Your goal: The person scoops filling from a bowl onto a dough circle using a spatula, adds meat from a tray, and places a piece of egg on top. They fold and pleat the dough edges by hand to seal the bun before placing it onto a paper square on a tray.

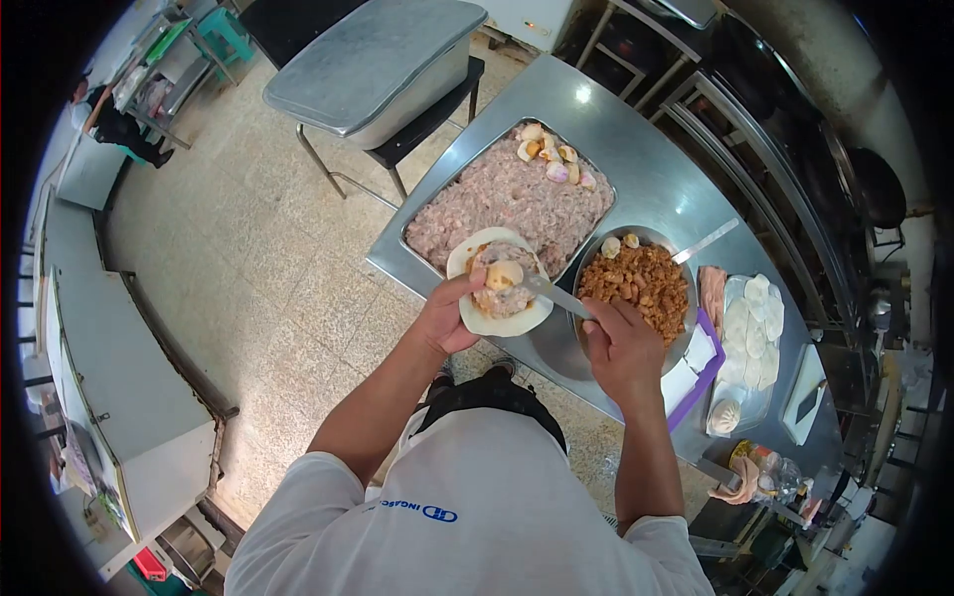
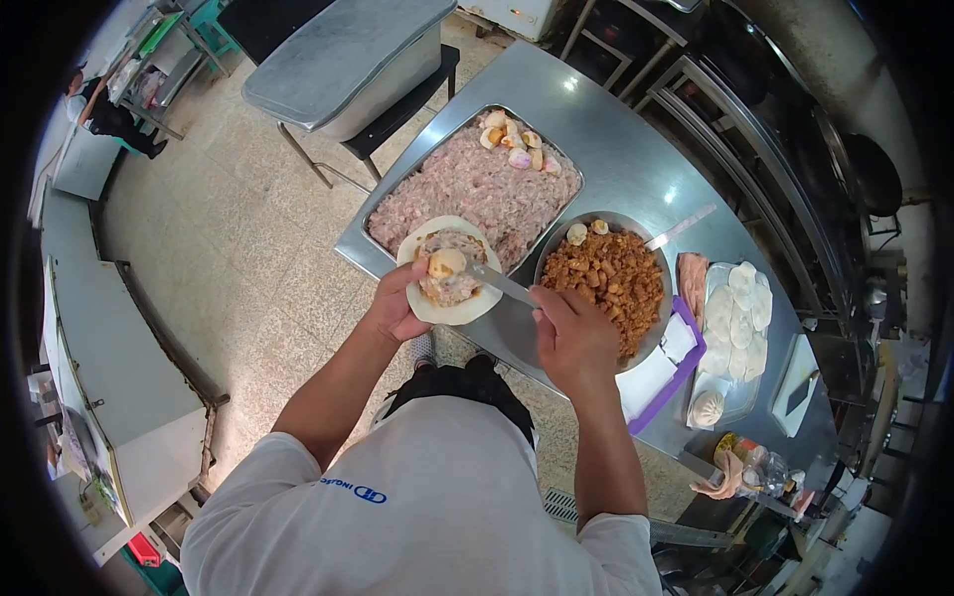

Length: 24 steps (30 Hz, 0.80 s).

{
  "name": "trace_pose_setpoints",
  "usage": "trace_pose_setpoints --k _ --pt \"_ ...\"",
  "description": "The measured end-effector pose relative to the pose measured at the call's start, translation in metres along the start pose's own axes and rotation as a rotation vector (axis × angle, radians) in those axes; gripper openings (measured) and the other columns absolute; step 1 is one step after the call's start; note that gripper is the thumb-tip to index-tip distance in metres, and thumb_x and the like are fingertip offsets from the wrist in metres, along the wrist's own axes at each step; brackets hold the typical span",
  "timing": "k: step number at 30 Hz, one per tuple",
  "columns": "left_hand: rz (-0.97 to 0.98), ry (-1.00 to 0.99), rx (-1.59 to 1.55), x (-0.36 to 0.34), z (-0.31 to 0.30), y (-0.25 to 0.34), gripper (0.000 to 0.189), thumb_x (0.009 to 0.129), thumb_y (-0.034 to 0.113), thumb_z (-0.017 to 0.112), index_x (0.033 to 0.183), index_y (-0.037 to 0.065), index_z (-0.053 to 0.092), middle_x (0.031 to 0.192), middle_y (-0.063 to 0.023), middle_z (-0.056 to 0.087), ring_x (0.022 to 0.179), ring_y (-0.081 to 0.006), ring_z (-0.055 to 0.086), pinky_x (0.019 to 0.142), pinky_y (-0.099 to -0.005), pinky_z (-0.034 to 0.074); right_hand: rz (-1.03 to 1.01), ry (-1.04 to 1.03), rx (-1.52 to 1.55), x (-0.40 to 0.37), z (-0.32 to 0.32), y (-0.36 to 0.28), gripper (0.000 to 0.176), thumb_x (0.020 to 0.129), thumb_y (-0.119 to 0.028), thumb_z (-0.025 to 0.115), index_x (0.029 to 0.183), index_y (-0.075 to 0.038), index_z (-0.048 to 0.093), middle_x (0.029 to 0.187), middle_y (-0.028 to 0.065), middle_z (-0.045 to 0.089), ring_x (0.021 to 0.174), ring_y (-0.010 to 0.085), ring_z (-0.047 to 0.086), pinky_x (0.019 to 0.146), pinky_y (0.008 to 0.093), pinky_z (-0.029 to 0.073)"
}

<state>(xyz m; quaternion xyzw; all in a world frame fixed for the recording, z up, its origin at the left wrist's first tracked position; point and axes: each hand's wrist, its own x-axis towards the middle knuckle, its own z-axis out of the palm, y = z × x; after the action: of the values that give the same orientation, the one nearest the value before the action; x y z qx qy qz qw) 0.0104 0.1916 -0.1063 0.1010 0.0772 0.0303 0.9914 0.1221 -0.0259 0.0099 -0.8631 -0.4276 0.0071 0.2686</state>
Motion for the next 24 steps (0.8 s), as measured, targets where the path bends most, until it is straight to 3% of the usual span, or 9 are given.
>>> trace_pose_setpoints --k 4,6,9,13,17,19,24 --pt "-0.012 0.006 -0.003 -0.017 0.004 0.006 0.06 0.092 0.023 0.07 0.141 -0.001 0.047 0.135 -0.0205 0.061 0.121 -0.0342 0.064 0.106 -0.0491 0.052 0.003 0.071 -0.072 -0.016 -0.004 -0.01 0.031 0.081 0.001 0.069 0.11 -0.011 0.072 0.09 0.0113 0.064 0.068 0.0266 0.064 0.06 0.0381 0.051" --pt "-0.001 0.037 -0.033 -0.024 0.009 0.009 0.062 0.089 0.021 0.072 0.142 -0.001 0.046 0.134 -0.0207 0.061 0.121 -0.0344 0.064 0.105 -0.0492 0.053 -0.064 0.185 -0.049 -0.027 -0.001 -0.019 0.037 0.081 0.002 0.069 0.114 -0.012 0.073 0.09 0.0114 0.061 0.072 0.0272 0.063 0.061 0.0383 0.05" --pt "-0.011 0.016 0.07 -0.035 0.001 0.012 0.07 0.087 0.026 0.074 0.144 -0.001 0.044 0.138 -0.0212 0.059 0.124 -0.0351 0.061 0.109 -0.0499 0.049 -0.134 0.158 -0.065 -0.037 0.014 -0.034 0.043 0.08 0.003 0.069 0.119 -0.014 0.073 0.092 0.0117 0.059 0.078 0.0281 0.061 0.065 0.0396 0.05" --pt "-0.034 -0.016 0.091 -0.045 -0.006 0.016 0.071 0.086 0.024 0.075 0.145 -0.001 0.043 0.138 -0.0218 0.058 0.125 -0.0353 0.061 0.109 -0.0499 0.049 0.021 0.128 -0.004 -0.053 0.04 -0.039 0.045 0.081 0.003 0.069 0.121 -0.015 0.073 0.093 0.0118 0.058 0.083 0.0282 0.06 0.069 0.0393 0.05" --pt "-0.013 -0.015 0.12 -0.059 -0.008 0.016 0.073 0.086 0.024 0.076 0.146 -0.001 0.042 0.139 -0.0207 0.057 0.125 -0.0353 0.06 0.11 -0.0505 0.048 -0.02 0.118 -0.036 -0.058 0.026 -0.047 0.043 0.081 0.003 0.069 0.12 -0.014 0.074 0.093 0.0117 0.057 0.083 0.0277 0.06 0.068 0.0384 0.05" --pt "0.025 -0.038 0.101 -0.063 -0.007 0.021 0.073 0.087 0.024 0.076 0.146 0.0 0.042 0.14 -0.0202 0.057 0.126 -0.0353 0.06 0.11 -0.0508 0.048 0.1 0.16 0.11 -0.062 0.02 -0.052 0.042 0.081 0.003 0.07 0.119 -0.014 0.074 0.091 0.0114 0.056 0.082 0.0276 0.06 0.069 0.0381 0.051" --pt "-0.022 -0.033 0.14 -0.068 -0.01 0.031 0.072 0.089 0.025 0.074 0.148 0.0 0.04 0.141 -0.0194 0.056 0.127 -0.0355 0.058 0.111 -0.0519 0.047 0.003 0.192 0.084 -0.071 0.039 -0.064 0.042 0.081 0.003 0.069 0.118 -0.014 0.074 0.09 0.011 0.055 0.08 0.0277 0.059 0.069 0.038 0.05"
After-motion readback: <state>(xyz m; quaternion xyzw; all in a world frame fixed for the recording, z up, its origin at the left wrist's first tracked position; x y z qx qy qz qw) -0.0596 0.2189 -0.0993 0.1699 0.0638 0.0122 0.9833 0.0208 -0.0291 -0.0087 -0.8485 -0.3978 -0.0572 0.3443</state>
